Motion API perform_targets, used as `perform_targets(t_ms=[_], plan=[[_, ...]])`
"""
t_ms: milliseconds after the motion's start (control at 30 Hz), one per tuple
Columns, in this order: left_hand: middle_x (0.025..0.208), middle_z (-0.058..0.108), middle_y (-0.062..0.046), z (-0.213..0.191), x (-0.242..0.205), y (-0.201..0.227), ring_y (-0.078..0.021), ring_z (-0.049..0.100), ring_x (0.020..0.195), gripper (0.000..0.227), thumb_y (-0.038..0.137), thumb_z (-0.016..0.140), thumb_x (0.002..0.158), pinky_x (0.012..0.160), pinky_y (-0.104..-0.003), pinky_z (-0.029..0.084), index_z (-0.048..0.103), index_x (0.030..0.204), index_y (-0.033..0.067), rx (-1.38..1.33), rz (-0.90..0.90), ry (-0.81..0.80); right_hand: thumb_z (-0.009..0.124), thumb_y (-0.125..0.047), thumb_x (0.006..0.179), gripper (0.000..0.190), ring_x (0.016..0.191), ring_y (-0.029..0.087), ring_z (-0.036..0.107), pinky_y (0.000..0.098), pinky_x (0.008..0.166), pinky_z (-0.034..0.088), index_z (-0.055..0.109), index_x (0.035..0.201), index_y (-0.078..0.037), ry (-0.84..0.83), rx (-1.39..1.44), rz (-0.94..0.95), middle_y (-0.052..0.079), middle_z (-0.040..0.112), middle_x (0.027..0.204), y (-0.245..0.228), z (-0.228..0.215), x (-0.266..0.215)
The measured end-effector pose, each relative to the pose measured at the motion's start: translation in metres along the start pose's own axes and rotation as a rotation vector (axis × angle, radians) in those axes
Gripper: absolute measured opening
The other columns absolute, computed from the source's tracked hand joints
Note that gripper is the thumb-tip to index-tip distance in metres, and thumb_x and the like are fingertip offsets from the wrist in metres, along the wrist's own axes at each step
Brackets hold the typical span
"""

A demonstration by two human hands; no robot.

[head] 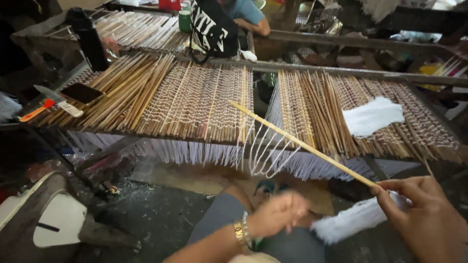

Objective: Wrapping individual white thread loops around a long wooden stick as part of a weaving or craft process

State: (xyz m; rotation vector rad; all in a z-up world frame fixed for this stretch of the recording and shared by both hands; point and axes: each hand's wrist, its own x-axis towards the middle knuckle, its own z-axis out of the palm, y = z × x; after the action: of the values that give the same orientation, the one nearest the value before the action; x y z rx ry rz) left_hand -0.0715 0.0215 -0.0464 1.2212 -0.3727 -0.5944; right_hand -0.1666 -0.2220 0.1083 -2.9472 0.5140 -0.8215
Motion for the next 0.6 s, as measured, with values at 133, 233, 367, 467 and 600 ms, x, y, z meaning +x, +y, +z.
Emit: perform_targets(t_ms=[133,233,367,467,600], plan=[[0.054,0.042,0.009,0.007,-0.012,0.131,-0.0077,0.035,0.041,0.045,0.022,0.041,0.106,0.037,-0.025,0.033,0.052,0.148,0.0091,0.876,0.486,0.257,0.077,-0.046,0.094,0.018,0.078,0.010,0.066,0.0331,0.064,0.049,0.082,0.109,-0.038,-0.020,-0.017,0.005,-0.010,0.062,0.098,-0.002,-0.006,0.000],[0.060,0.052,-0.001,-0.014,0.002,0.133,-0.0180,0.044,0.044,0.047,0.016,0.050,0.105,0.037,-0.034,0.028,0.045,0.152,0.0121,1.112,0.647,0.366,0.075,-0.051,0.091,0.016,0.081,0.008,0.068,0.0336,0.063,0.050,0.081,0.102,-0.042,-0.098,-0.062,0.091,-0.013,0.061,0.096,-0.009,-0.007,0.001],[0.064,0.057,-0.003,-0.016,0.004,0.127,-0.0177,0.044,0.044,0.041,0.016,0.048,0.106,0.035,-0.033,0.027,0.053,0.146,0.0127,1.144,0.666,0.377,0.072,-0.052,0.093,0.017,0.076,0.009,0.065,0.0320,0.057,0.050,0.082,0.102,-0.041,-0.138,-0.091,0.085,-0.011,0.059,0.092,-0.012,-0.011,0.002],[0.059,0.052,-0.002,-0.021,0.000,0.129,-0.0173,0.039,0.042,0.045,0.015,0.052,0.105,0.035,-0.034,0.023,0.050,0.150,0.0138,1.163,0.688,0.398,0.072,-0.053,0.093,0.019,0.071,0.007,0.067,0.0287,0.056,0.050,0.082,0.104,-0.041,-0.135,-0.111,0.046,-0.013,0.064,0.100,-0.006,-0.005,0.003],[0.057,0.048,0.005,-0.018,-0.002,0.121,-0.0094,0.036,0.043,0.026,0.027,0.048,0.105,0.039,-0.028,0.028,0.059,0.124,0.0123,0.813,0.564,0.431,0.074,-0.046,0.093,0.018,0.075,0.011,0.068,0.0306,0.063,0.051,0.083,0.107,-0.039,-0.141,-0.003,0.065,-0.009,0.064,0.101,-0.002,-0.001,0.007]])
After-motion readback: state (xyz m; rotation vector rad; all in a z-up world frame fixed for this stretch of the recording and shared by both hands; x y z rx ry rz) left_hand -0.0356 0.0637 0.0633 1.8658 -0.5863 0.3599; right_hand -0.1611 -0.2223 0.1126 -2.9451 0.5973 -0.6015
